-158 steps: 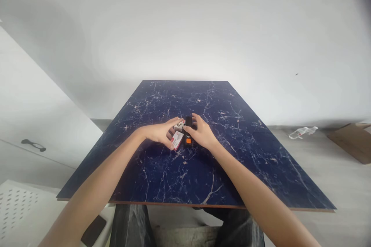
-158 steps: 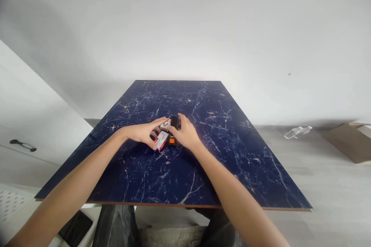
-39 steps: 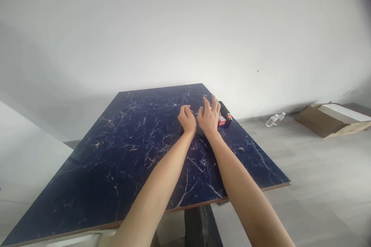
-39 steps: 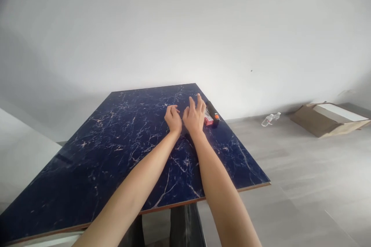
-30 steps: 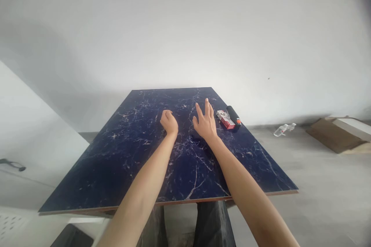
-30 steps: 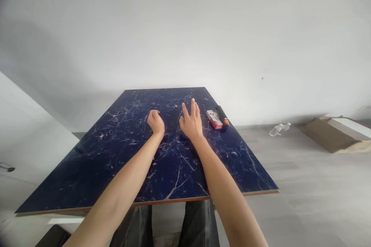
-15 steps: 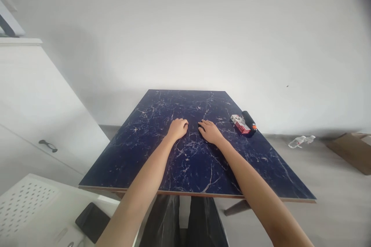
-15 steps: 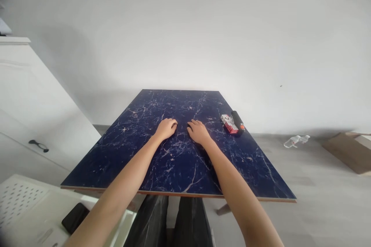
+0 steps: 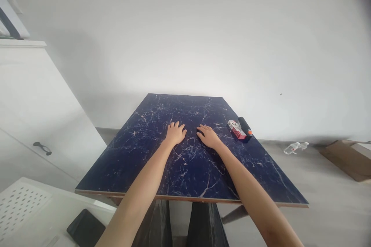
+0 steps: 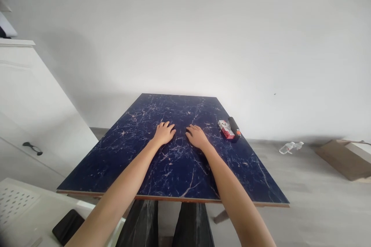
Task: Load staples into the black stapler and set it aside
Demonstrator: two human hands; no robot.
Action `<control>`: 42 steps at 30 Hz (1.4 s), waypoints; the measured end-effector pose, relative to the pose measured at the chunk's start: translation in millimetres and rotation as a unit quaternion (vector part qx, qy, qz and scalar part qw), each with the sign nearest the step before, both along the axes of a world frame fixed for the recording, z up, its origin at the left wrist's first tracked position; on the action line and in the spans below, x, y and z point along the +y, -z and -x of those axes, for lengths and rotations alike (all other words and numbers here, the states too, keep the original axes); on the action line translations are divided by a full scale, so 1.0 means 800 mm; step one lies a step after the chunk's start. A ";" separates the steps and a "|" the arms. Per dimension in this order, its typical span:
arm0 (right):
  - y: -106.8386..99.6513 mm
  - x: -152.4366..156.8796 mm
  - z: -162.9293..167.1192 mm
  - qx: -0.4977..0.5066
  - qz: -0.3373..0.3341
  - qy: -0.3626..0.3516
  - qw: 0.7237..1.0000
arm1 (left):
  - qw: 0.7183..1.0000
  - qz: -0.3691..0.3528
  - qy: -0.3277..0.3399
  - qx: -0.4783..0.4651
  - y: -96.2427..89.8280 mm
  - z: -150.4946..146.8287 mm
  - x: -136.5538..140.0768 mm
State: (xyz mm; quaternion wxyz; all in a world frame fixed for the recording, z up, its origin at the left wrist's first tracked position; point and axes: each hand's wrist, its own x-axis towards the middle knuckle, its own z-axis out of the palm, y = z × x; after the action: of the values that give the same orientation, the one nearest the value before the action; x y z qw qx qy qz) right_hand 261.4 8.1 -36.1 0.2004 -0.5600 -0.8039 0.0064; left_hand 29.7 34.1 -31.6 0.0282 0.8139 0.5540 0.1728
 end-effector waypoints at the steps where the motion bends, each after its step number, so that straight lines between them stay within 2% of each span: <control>1: -0.001 -0.001 -0.001 0.003 0.003 -0.001 1.000 | 1.000 0.004 -0.001 0.001 0.001 0.001 0.002; 7: -0.007 -0.004 -0.004 0.015 0.030 -0.007 0.999 | 1.000 0.014 -0.003 -0.004 0.002 0.004 0.006; 19: -0.002 -0.003 -0.006 0.018 0.023 0.002 1.000 | 1.000 0.012 0.000 -0.018 -0.001 0.005 0.002; 28: 0.003 -0.001 -0.009 0.001 0.011 -0.019 1.000 | 0.999 0.012 0.001 -0.030 0.000 0.004 0.001; 31: -0.003 -0.001 -0.015 0.002 -0.023 -0.015 1.000 | 0.999 0.016 0.002 -0.033 0.000 0.005 0.002; 34: -0.020 -0.002 -0.036 0.032 -0.123 0.056 0.990 | 0.999 0.022 0.004 -0.034 0.000 0.007 0.004; 36: -0.031 -0.006 -0.061 0.066 -0.188 0.173 0.964 | 0.999 0.025 0.004 -0.032 0.001 0.007 0.005; 37: -0.036 -0.009 -0.075 0.085 -0.206 0.252 0.942 | 0.999 0.025 0.004 -0.032 0.001 0.008 0.005; 39: -0.038 -0.015 -0.105 0.133 -0.201 0.409 0.880 | 0.999 0.024 0.004 -0.032 0.001 0.008 0.006; 40: -0.037 -0.018 -0.120 0.159 -0.174 0.459 0.857 | 0.999 0.023 0.004 -0.033 0.002 0.008 0.006; 41: -0.035 -0.020 -0.133 0.186 -0.138 0.489 0.841 | 0.999 0.021 0.004 -0.035 0.002 0.008 0.006; 42: -0.032 -0.022 -0.145 0.205 -0.100 0.497 0.837 | 0.999 0.019 0.005 -0.039 0.002 0.007 0.005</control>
State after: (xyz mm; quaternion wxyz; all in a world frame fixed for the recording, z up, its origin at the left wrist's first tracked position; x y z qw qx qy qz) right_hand 377.1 -9.3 -10.9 0.3919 -0.8469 -0.3545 -0.0593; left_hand 24.4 38.3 -33.2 0.0664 0.8085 0.5517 0.1936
